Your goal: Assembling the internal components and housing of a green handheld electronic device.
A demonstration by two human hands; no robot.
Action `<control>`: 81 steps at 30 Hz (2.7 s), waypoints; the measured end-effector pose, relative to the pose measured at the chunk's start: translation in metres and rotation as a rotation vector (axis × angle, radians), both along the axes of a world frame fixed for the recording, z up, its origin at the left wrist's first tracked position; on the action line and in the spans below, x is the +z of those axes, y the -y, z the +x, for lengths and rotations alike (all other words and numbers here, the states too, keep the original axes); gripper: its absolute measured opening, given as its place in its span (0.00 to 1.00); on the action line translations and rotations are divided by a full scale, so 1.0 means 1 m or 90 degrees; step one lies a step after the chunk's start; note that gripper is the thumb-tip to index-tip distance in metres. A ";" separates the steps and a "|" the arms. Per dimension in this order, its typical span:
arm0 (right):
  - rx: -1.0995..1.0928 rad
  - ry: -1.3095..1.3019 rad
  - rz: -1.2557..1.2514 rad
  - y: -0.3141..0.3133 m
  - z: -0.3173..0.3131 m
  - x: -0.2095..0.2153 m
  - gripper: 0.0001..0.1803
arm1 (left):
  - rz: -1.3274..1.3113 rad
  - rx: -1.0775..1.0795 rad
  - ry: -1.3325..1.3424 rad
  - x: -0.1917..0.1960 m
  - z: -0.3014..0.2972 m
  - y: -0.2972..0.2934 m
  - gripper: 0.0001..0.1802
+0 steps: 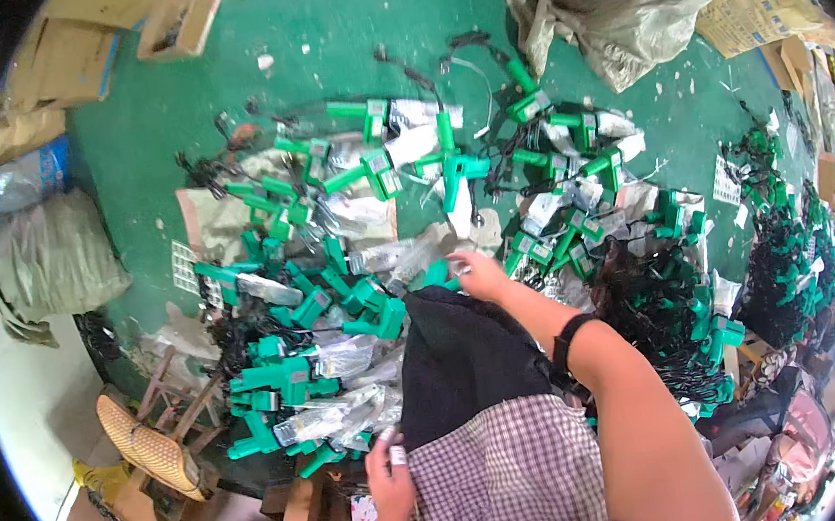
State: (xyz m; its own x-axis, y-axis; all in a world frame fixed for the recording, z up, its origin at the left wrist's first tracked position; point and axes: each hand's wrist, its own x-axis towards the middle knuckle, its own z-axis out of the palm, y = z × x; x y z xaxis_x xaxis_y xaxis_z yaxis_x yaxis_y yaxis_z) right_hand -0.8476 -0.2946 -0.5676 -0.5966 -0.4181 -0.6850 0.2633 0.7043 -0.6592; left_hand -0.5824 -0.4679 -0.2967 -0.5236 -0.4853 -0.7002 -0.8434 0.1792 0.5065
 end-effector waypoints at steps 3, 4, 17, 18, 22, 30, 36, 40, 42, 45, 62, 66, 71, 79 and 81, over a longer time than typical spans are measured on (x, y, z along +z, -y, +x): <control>-0.153 -0.059 0.164 -0.055 -0.055 0.026 0.28 | 0.024 0.101 0.055 0.039 -0.024 0.035 0.19; -0.156 -0.101 0.172 -0.046 -0.083 0.049 0.26 | -0.014 0.092 0.042 0.047 -0.006 0.051 0.19; -0.239 -0.283 -0.317 -0.043 -0.390 0.263 0.27 | -0.019 -0.040 0.014 0.178 -0.149 0.014 0.27; -0.179 -0.305 -0.248 -0.042 -0.379 0.265 0.24 | -0.007 -0.043 -0.006 0.189 -0.162 0.010 0.27; -0.112 -0.253 -0.078 -0.125 -0.308 0.226 0.18 | -0.102 -0.223 -0.073 0.223 -0.193 0.002 0.26; -0.083 0.049 0.198 -0.375 -0.012 0.218 0.19 | 0.048 -0.104 -0.648 0.419 -0.342 -0.036 0.32; -0.425 0.279 0.268 -0.372 0.072 0.337 0.13 | 0.163 -0.187 -0.671 0.432 -0.348 -0.081 0.30; -0.514 0.240 0.236 -0.336 0.065 0.361 0.15 | 0.275 -0.270 -0.705 0.442 -0.343 -0.059 0.29; -0.473 0.137 0.227 -0.308 0.050 0.356 0.15 | 0.332 -0.299 -0.722 0.435 -0.358 -0.102 0.29; -0.432 0.021 0.195 -0.255 0.016 0.349 0.17 | 0.396 -0.345 -0.710 0.444 -0.375 -0.105 0.28; -0.561 0.017 0.142 -0.134 0.004 0.399 0.17 | 0.509 -0.625 -0.753 0.492 -0.418 -0.098 0.24; -0.601 0.038 0.193 -0.176 0.049 0.377 0.17 | 0.499 -0.673 -0.763 0.487 -0.384 -0.150 0.23; -0.826 0.042 0.057 -0.220 0.081 0.372 0.17 | 0.494 -0.765 -0.714 0.480 -0.454 -0.188 0.21; -0.862 0.131 0.330 -0.273 0.202 0.315 0.19 | 0.171 -1.040 -0.173 0.280 -0.510 -0.248 0.26; -0.877 0.145 0.295 -0.269 0.201 0.287 0.19 | -0.012 -1.186 0.009 0.231 -0.538 -0.234 0.26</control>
State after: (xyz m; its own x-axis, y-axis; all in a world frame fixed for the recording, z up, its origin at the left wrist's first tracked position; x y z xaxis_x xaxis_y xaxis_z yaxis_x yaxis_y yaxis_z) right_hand -0.6466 -0.0260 -0.2801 -0.1962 0.6569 -0.7280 0.9516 -0.0516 -0.3030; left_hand -1.1206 -0.2339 -0.0660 -0.3181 0.6277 -0.7105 0.4175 0.7656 0.4895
